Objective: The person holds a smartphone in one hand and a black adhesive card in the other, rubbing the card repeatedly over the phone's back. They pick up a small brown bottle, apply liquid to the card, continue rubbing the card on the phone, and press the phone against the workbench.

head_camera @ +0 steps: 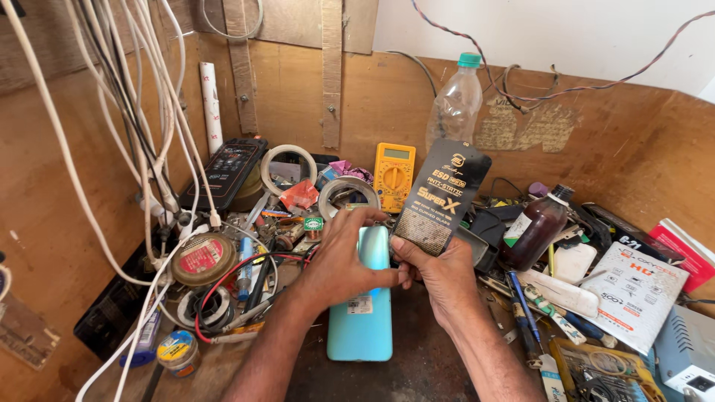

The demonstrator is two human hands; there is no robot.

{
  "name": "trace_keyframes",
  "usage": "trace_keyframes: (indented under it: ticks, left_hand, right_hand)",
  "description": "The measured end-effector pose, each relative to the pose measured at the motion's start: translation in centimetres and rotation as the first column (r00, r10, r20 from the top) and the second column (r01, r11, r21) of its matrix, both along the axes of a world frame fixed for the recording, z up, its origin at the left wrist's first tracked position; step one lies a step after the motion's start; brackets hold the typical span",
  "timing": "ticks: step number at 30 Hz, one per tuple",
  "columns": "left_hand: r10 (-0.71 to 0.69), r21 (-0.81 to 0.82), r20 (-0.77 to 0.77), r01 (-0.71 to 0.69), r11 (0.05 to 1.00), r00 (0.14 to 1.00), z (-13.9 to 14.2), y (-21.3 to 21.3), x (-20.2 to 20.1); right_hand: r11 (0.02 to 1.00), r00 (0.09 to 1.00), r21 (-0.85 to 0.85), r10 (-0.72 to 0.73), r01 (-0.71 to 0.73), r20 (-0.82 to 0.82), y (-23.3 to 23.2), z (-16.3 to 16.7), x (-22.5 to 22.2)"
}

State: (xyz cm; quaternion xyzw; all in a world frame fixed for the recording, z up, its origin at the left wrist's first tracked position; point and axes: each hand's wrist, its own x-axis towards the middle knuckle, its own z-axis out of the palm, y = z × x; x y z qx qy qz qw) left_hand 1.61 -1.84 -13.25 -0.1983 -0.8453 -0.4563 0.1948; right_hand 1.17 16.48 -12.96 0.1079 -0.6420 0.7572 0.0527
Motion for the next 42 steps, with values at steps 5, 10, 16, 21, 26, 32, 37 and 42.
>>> trace_keyframes:
  ticks: [5, 10, 16, 21, 26, 32, 37, 42]
  left_hand:
    - [-0.022, -0.074, 0.222, 0.040, 0.996, 0.975, 1.4, -0.1, -1.5]
    - [-0.064, -0.012, 0.206, 0.067, 0.998, 0.976, 1.1, 0.1, -2.2]
    - [-0.080, 0.005, 0.212, 0.081, 0.997, 0.974, 0.4, 0.1, -3.0]
    - [-0.120, 0.072, 0.212, 0.107, 0.992, 0.970, -0.1, 0.0, -3.4]
    - [-0.114, 0.069, 0.222, 0.101, 0.992, 0.968, -0.2, -0.1, -3.5]
    - [-0.122, 0.050, 0.258, 0.113, 0.992, 0.958, -0.2, -0.2, -3.6]
    - [-0.127, 0.072, 0.253, 0.112, 0.991, 0.959, -0.2, -0.1, -3.7]
    - [-0.105, 0.069, 0.307, 0.088, 0.994, 0.946, -0.2, -0.2, -3.7]
  right_hand:
    - [1.000, 1.000, 0.017, 0.008, -0.008, 0.004, 0.1, 0.1, -0.2]
    - [0.998, 0.998, 0.053, -0.038, 0.035, 0.046, 0.2, 0.1, -0.5]
    - [0.997, 0.998, 0.074, -0.035, 0.032, 0.043, 0.2, 0.1, -0.7]
    - [0.996, 0.998, 0.082, -0.039, 0.036, 0.042, 0.2, 0.0, -0.8]
    - [0.997, 0.999, 0.071, -0.029, 0.026, 0.034, 0.1, -0.2, -0.9]
    - [0.996, 0.999, 0.079, -0.035, 0.032, 0.032, 0.1, -0.3, -1.0]
    - [0.997, 0.998, 0.072, -0.038, 0.035, 0.039, 0.0, -0.2, -0.9]
    - [0.996, 0.998, 0.076, -0.039, 0.035, 0.049, 0.0, 0.0, -0.8]
